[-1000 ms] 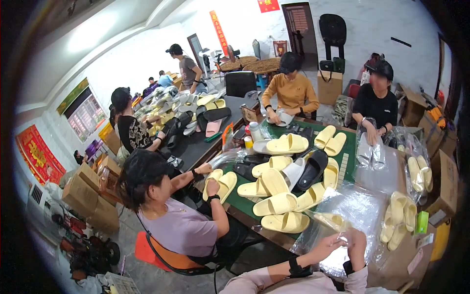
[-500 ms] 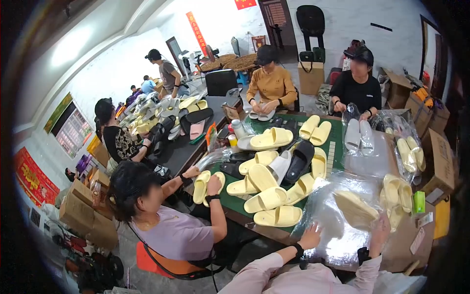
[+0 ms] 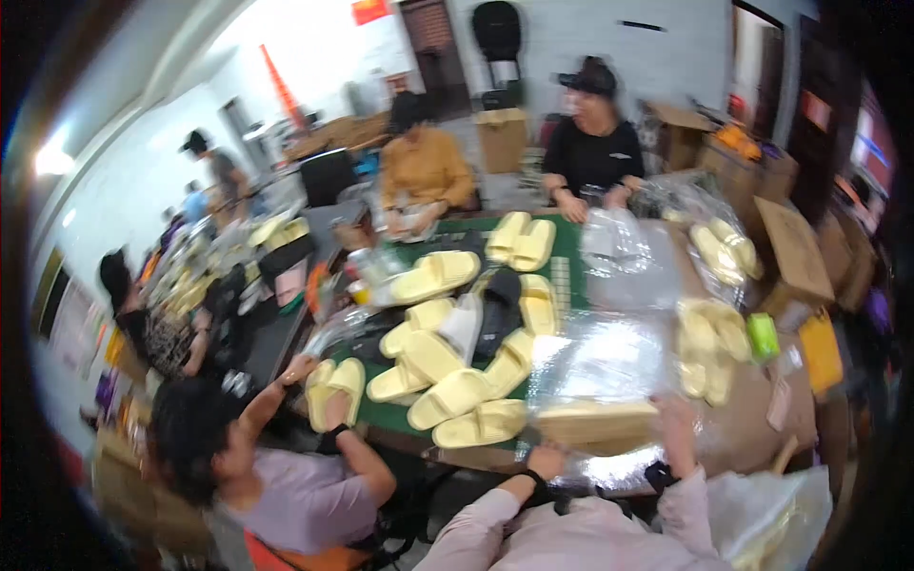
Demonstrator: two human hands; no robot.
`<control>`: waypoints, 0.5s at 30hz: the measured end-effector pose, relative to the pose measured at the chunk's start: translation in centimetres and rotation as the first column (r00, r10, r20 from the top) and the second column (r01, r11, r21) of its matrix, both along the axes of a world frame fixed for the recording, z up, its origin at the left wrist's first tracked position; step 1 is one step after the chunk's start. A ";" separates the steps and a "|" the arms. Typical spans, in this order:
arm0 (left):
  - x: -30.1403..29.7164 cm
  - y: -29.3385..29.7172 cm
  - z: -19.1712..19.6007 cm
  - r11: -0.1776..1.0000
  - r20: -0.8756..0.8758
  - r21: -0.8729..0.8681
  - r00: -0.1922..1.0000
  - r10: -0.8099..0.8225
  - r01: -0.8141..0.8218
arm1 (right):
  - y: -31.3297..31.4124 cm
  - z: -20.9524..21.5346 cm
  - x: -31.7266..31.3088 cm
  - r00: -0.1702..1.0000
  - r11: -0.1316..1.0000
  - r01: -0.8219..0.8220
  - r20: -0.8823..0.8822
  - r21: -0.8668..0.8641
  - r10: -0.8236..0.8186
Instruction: Packing yellow foam sandals into clear plastic bags and placing them into a white bulk bag.
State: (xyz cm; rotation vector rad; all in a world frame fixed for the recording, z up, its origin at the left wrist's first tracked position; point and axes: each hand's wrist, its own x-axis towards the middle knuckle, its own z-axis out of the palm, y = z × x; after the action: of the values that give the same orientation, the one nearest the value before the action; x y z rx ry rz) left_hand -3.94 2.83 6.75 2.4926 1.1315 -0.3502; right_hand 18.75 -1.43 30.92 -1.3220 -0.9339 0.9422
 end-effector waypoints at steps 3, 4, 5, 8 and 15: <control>-2.7 1.0 -3.7 0.984 0.321 0.159 0.947 0.030 -0.085 | 1.9 -0.7 -1.6 0.957 0.981 -0.152 0.266 0.123 0.115; -1.6 1.3 -2.7 0.942 0.343 0.330 0.938 -0.058 -0.062 | 2.0 -1.1 -1.3 0.952 0.979 -0.148 0.287 0.143 0.102; -1.6 1.1 -2.8 0.967 0.362 0.219 0.931 0.045 -0.132 | 2.2 0.2 -1.6 0.892 0.974 -0.224 0.406 0.015 0.199; -2.0 -0.1 -2.0 0.926 0.444 0.363 0.893 -0.076 -0.102 | 1.8 -0.7 -2.2 0.803 0.933 -0.338 0.479 -0.126 0.355; -0.2 0.7 -0.5 0.983 0.076 0.135 0.988 -0.135 0.124 | 1.5 -1.6 -0.9 0.917 0.987 -0.059 0.382 -0.149 0.112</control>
State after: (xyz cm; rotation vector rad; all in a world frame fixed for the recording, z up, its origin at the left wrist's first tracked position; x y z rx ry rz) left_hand -4.17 3.51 6.25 2.6755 0.9899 -0.2094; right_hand 17.89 0.07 29.32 -1.6321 -1.2586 0.8332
